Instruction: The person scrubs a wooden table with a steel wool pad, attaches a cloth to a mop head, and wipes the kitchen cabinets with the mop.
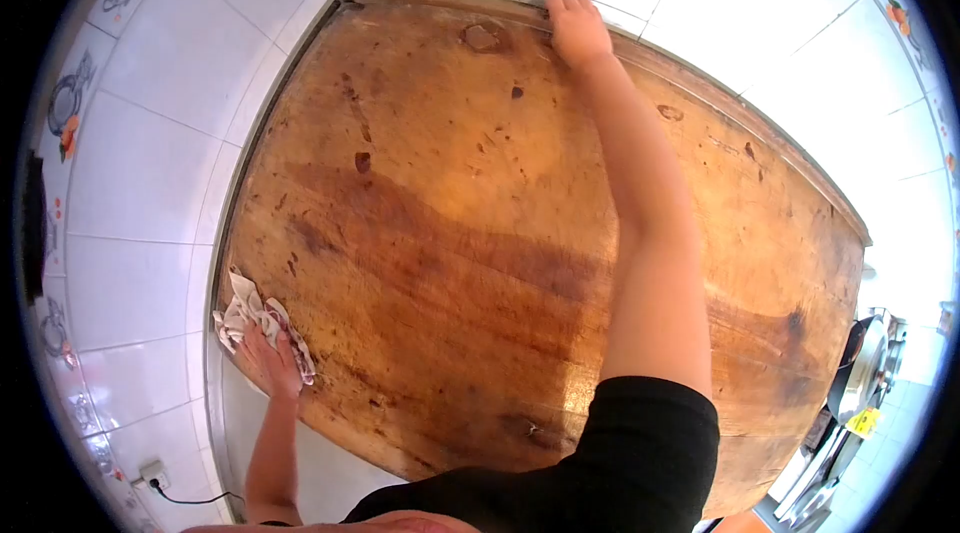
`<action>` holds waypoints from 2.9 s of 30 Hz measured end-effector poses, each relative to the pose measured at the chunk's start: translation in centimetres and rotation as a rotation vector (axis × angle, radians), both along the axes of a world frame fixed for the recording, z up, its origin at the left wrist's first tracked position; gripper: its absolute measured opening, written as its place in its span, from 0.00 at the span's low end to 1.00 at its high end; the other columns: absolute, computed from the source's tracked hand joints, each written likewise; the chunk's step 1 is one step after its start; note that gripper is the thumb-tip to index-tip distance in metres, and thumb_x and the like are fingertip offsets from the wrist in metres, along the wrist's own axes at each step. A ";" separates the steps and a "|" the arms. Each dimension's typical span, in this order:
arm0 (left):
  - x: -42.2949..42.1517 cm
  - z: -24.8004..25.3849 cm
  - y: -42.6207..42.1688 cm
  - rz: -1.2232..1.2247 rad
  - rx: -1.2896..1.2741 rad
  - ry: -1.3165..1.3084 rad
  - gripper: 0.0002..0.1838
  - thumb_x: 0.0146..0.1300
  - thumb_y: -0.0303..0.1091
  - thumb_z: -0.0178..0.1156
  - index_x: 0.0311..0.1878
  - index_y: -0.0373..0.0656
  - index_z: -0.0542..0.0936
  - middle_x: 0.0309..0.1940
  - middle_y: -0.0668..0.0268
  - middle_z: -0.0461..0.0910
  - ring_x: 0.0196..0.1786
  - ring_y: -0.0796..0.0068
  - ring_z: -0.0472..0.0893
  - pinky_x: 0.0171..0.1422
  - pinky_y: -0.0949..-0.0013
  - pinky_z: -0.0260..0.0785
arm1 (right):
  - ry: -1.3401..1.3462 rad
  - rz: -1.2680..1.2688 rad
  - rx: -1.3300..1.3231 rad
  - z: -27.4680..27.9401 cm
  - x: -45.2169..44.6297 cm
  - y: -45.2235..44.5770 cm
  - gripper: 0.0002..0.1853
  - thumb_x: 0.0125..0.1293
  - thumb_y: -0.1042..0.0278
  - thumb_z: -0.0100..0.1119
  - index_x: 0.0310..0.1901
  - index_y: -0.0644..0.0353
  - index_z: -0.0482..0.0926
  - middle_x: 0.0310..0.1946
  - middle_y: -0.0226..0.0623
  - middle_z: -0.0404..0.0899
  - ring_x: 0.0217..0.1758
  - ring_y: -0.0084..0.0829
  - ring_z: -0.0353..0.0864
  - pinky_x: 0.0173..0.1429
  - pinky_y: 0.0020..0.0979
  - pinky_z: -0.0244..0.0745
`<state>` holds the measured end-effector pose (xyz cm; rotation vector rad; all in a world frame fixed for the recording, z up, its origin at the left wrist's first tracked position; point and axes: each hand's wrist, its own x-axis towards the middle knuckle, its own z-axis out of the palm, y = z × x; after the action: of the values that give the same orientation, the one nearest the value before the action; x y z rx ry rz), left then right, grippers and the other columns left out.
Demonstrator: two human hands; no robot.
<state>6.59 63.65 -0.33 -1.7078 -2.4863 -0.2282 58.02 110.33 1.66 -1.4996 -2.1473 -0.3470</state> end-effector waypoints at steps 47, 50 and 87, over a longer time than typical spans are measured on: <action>0.7 0.7 0.4 0.002 -0.027 -0.021 0.26 0.65 0.40 0.50 0.59 0.31 0.63 0.66 0.45 0.59 0.73 0.47 0.51 0.76 0.44 0.29 | 0.125 -0.096 0.163 -1.6 3.0 -1.4 0.13 0.54 0.76 0.54 0.43 0.59 0.78 0.45 0.44 0.78 0.53 0.46 0.74 0.58 0.43 0.69; 0.9 0.8 0.5 0.015 -0.002 -0.037 0.26 0.66 0.40 0.50 0.60 0.31 0.63 0.66 0.44 0.58 0.73 0.47 0.51 0.76 0.44 0.29 | 0.011 -0.191 0.295 -1.5 12.5 -6.6 0.11 0.53 0.77 0.54 0.39 0.60 0.81 0.39 0.43 0.80 0.46 0.45 0.77 0.53 0.44 0.72; 0.5 0.6 0.4 -0.057 0.043 -0.033 0.25 0.64 0.40 0.51 0.57 0.30 0.63 0.63 0.44 0.60 0.71 0.45 0.53 0.74 0.40 0.30 | -0.181 -0.646 -0.375 -1.2 -12.0 0.0 0.11 0.66 0.64 0.50 0.38 0.54 0.84 0.37 0.36 0.83 0.45 0.32 0.82 0.43 0.37 0.74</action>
<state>7.11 64.00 0.29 -1.7737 -2.4391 -0.3156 46.01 110.35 0.46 -2.4586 -1.8679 -0.3114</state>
